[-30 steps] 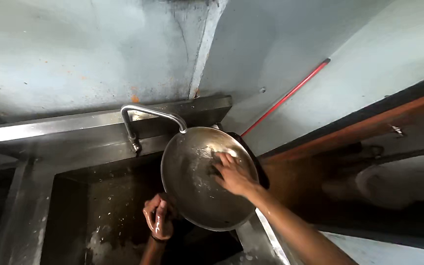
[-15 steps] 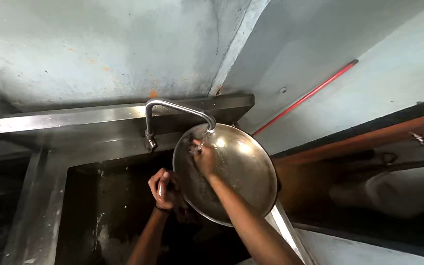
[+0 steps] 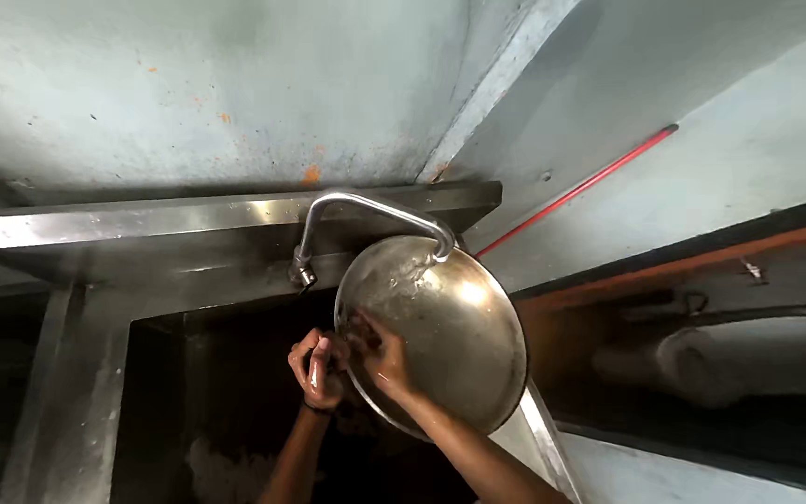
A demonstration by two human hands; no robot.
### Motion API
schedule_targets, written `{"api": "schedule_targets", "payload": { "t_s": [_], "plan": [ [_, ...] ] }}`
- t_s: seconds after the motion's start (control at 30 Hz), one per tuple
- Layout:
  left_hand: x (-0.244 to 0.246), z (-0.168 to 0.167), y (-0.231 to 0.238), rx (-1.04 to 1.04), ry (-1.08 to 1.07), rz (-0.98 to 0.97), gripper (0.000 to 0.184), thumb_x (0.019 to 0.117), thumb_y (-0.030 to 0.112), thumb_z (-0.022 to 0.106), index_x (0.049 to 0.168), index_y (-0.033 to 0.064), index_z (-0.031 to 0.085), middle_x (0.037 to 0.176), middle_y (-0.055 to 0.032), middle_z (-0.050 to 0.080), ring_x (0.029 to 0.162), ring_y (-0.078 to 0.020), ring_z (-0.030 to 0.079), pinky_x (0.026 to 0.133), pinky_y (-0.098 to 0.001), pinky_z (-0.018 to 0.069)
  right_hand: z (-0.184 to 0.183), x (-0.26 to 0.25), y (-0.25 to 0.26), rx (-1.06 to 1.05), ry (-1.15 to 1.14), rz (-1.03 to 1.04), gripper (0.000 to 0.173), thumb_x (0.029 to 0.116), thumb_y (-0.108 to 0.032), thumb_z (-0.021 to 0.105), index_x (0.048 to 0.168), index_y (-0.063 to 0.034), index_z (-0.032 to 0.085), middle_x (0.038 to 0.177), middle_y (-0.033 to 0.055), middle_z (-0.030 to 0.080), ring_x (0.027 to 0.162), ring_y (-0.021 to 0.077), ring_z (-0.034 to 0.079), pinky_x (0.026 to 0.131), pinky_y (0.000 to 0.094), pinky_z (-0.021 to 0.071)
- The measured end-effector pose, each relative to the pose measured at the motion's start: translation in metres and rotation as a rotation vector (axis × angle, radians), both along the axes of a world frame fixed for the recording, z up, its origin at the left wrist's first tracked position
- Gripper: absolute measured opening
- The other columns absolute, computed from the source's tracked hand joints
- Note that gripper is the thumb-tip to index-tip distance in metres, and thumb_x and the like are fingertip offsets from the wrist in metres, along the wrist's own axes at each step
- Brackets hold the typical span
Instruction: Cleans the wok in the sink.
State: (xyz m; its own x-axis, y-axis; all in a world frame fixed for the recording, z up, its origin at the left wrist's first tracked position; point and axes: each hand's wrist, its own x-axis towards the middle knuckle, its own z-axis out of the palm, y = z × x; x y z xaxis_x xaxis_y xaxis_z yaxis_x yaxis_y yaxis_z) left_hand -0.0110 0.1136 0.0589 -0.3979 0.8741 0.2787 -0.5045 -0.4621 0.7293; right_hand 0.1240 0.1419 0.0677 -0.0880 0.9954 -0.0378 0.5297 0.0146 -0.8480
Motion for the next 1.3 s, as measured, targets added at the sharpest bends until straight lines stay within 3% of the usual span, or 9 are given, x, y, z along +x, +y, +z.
{"api": "schedule_targets", "payload": {
  "t_s": [0.2, 0.3, 0.4, 0.5, 0.6, 0.7, 0.9, 1.07, 1.3],
  "plan": [
    [0.012, 0.006, 0.001, 0.033, 0.033, 0.007, 0.043, 0.1037, 0.037, 0.051, 0.068, 0.0145, 0.06, 0.057, 0.0013, 0.058, 0.05, -0.0112, 0.059, 0.051, -0.028, 0.0525, -0.016, -0.008, 0.099, 0.341, -0.249, -0.325, 0.031, 0.0983, -0.012, 0.064, 0.127, -0.0002, 0.07, 0.134, 0.0254, 0.061, 0.118, 0.0375, 0.064, 0.1, 0.0537, 0.054],
    [0.014, 0.008, -0.005, 0.045, 0.057, 0.002, 0.042, 0.1041, 0.036, 0.052, 0.069, 0.0144, 0.061, 0.057, 0.0017, 0.057, 0.05, -0.0112, 0.059, 0.051, -0.028, 0.0532, 0.011, 0.006, 0.024, 0.195, -0.331, 0.047, 0.019, 0.0979, -0.01, 0.061, 0.109, -0.0033, 0.074, 0.114, 0.0162, 0.066, 0.103, 0.0273, 0.067, 0.089, 0.0446, 0.0586],
    [0.009, 0.005, -0.004, 0.054, 0.046, 0.009, 0.043, 0.1045, 0.035, 0.051, 0.07, 0.0134, 0.063, 0.058, 0.0011, 0.06, 0.052, -0.0115, 0.06, 0.052, -0.0281, 0.054, 0.044, 0.081, -0.019, -0.171, -0.736, 0.46, 0.035, 0.0981, -0.009, 0.055, 0.128, -0.0132, 0.072, 0.136, 0.0113, 0.064, 0.125, 0.0271, 0.063, 0.107, 0.0457, 0.0516],
    [0.003, -0.001, -0.002, 0.047, 0.043, -0.008, 0.043, 0.1039, 0.036, 0.051, 0.069, 0.015, 0.063, 0.058, 0.0014, 0.06, 0.051, -0.0118, 0.06, 0.052, -0.0285, 0.0537, 0.048, 0.128, 0.037, -0.203, -0.958, 0.323, 0.026, 0.0968, -0.008, 0.061, 0.12, -0.0044, 0.073, 0.131, 0.0182, 0.064, 0.121, 0.0357, 0.063, 0.104, 0.0531, 0.0521],
    [0.003, 0.003, 0.006, 0.063, 0.055, -0.022, 0.044, 0.1037, 0.041, 0.052, 0.069, 0.016, 0.062, 0.058, 0.0011, 0.06, 0.049, -0.0125, 0.06, 0.049, -0.029, 0.0541, 0.028, 0.095, 0.079, -0.019, -0.887, 0.092, 0.03, 0.0944, -0.005, 0.066, 0.123, 0.0003, 0.07, 0.134, 0.0247, 0.062, 0.124, 0.041, 0.061, 0.104, 0.0564, 0.0519],
    [0.001, 0.007, 0.005, 0.056, 0.076, -0.024, 0.041, 0.1039, 0.039, 0.052, 0.07, 0.0169, 0.06, 0.057, 0.0018, 0.058, 0.048, -0.0118, 0.058, 0.048, -0.0283, 0.0529, 0.014, 0.059, 0.022, 0.077, -0.791, 0.287, 0.032, 0.0905, -0.009, 0.072, 0.123, -0.009, 0.072, 0.13, 0.0135, 0.066, 0.117, 0.0298, 0.066, 0.099, 0.0471, 0.0568],
    [-0.003, 0.007, 0.005, 0.111, 0.083, -0.064, 0.041, 0.1052, 0.036, 0.049, 0.072, 0.0158, 0.059, 0.059, 0.0024, 0.058, 0.05, -0.0117, 0.059, 0.05, -0.0283, 0.0537, 0.02, 0.113, 0.073, 0.065, -0.89, 0.15, 0.024, 0.0927, -0.002, 0.066, 0.115, 0.0022, 0.072, 0.127, 0.0235, 0.065, 0.121, 0.0408, 0.062, 0.101, 0.0568, 0.0529],
    [-0.01, 0.0, 0.002, 0.098, 0.094, -0.088, 0.041, 0.1051, 0.036, 0.049, 0.071, 0.0156, 0.06, 0.059, 0.0016, 0.058, 0.051, -0.0128, 0.059, 0.05, -0.0298, 0.0542, 0.012, 0.088, -0.003, 0.116, -0.838, 0.365, 0.036, 0.087, -0.005, 0.072, 0.123, -0.0092, 0.073, 0.127, 0.0136, 0.067, 0.115, 0.0285, 0.067, 0.096, 0.0467, 0.0589],
    [-0.009, 0.001, 0.001, 0.09, 0.137, -0.098, 0.045, 0.1055, 0.041, 0.049, 0.07, 0.0149, 0.059, 0.058, 0.0017, 0.057, 0.049, -0.0121, 0.057, 0.048, -0.0287, 0.0527, -0.001, 0.063, 0.118, 0.303, -0.681, -0.068, 0.035, 0.0931, -0.01, 0.066, 0.127, -0.001, 0.067, 0.13, 0.0224, 0.065, 0.118, 0.0382, 0.065, 0.098, 0.0552, 0.0554]
  ]
}}
